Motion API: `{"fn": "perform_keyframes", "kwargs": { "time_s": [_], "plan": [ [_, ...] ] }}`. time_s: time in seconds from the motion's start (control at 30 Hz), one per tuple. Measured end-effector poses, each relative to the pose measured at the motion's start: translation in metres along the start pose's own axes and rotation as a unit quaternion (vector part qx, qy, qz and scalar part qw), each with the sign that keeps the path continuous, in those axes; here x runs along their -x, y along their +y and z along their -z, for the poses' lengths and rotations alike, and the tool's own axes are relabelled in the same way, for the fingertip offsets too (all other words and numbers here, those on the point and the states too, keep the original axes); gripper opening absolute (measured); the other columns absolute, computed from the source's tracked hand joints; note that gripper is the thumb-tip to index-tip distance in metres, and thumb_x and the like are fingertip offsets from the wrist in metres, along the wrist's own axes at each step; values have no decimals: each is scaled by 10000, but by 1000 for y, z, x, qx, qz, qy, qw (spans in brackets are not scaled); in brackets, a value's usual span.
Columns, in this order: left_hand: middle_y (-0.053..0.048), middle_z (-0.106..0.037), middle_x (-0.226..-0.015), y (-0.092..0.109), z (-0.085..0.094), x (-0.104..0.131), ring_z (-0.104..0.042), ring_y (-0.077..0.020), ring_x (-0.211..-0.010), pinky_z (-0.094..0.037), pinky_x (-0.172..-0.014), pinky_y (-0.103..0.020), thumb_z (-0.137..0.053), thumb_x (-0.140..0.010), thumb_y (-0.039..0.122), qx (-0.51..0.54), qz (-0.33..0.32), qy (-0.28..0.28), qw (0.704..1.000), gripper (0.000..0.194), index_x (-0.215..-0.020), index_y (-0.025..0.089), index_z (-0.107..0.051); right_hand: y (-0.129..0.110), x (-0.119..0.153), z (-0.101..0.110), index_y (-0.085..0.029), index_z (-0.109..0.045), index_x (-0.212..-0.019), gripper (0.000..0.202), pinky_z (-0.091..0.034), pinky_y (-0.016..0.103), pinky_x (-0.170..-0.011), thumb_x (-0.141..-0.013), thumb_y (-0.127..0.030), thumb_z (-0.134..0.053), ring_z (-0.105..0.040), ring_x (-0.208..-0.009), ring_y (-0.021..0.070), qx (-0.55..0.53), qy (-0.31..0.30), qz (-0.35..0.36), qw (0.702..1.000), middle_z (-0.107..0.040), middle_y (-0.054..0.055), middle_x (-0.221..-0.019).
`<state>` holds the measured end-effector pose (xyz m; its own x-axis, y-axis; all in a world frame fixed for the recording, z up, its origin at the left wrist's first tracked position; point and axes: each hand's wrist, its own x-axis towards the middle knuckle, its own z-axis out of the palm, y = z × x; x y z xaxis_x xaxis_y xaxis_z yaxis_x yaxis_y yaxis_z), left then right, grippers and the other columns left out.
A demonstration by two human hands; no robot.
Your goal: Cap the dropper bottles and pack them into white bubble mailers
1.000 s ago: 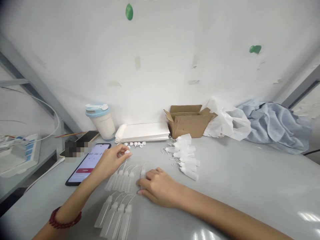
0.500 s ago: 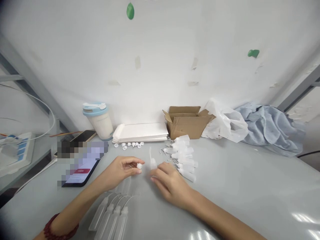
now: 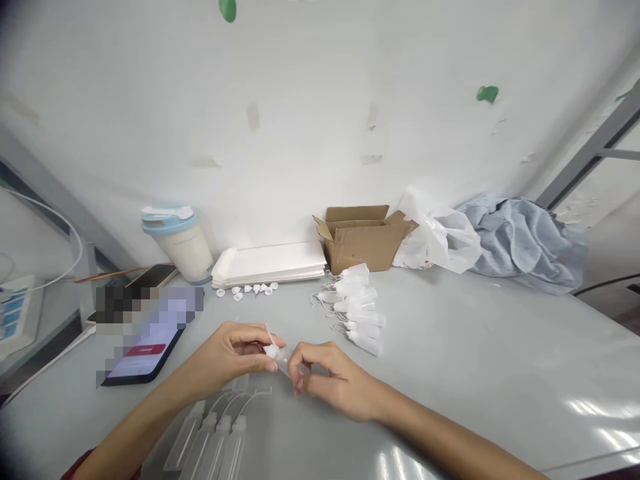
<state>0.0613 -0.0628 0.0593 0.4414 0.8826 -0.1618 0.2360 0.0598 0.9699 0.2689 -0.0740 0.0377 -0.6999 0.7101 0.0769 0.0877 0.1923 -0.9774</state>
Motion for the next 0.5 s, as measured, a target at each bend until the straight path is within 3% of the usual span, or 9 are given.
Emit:
{"fn": "perform_keyframes", "kwargs": {
  "time_s": [0.1,0.2,0.37,0.5],
  "plan": [
    [35,-553,-634,-1,-3,0,-429,-87,-563,-382,-542,-204,-743,-624,231,-10,4,-9,1000,97,-680,155,-719,1,0,1,-188,-479,-732,47,-320,250,-628,-741,-145,-463,-419,-655,122,-64,20,-32,997,-468,-26,-681],
    [49,-499,-580,-5,-8,0,-392,-82,-539,-351,-506,-201,-757,-595,220,7,0,11,1000,101,-653,150,-713,3,0,1,-194,-469,-764,33,-314,257,-657,-796,-192,-476,-410,-682,125,-99,34,-52,993,-448,-27,-697],
    [15,-587,-677,-8,-12,0,-455,-100,-574,-394,-535,-213,-737,-623,235,10,-16,40,999,126,-723,159,-731,13,-1,-1,-197,-460,-814,113,-343,273,-683,-847,-277,-533,-428,-689,123,-222,22,-53,973,-442,-29,-701],
    [7,-603,-669,-3,-9,1,-522,-118,-596,-441,-581,-225,-642,-744,338,-1,-8,-17,1000,195,-723,153,-699,15,-2,-1,-196,-451,-829,166,-335,266,-661,-851,-319,-561,-408,-651,112,-264,7,-50,963,-410,-39,-685]
  ]
}}
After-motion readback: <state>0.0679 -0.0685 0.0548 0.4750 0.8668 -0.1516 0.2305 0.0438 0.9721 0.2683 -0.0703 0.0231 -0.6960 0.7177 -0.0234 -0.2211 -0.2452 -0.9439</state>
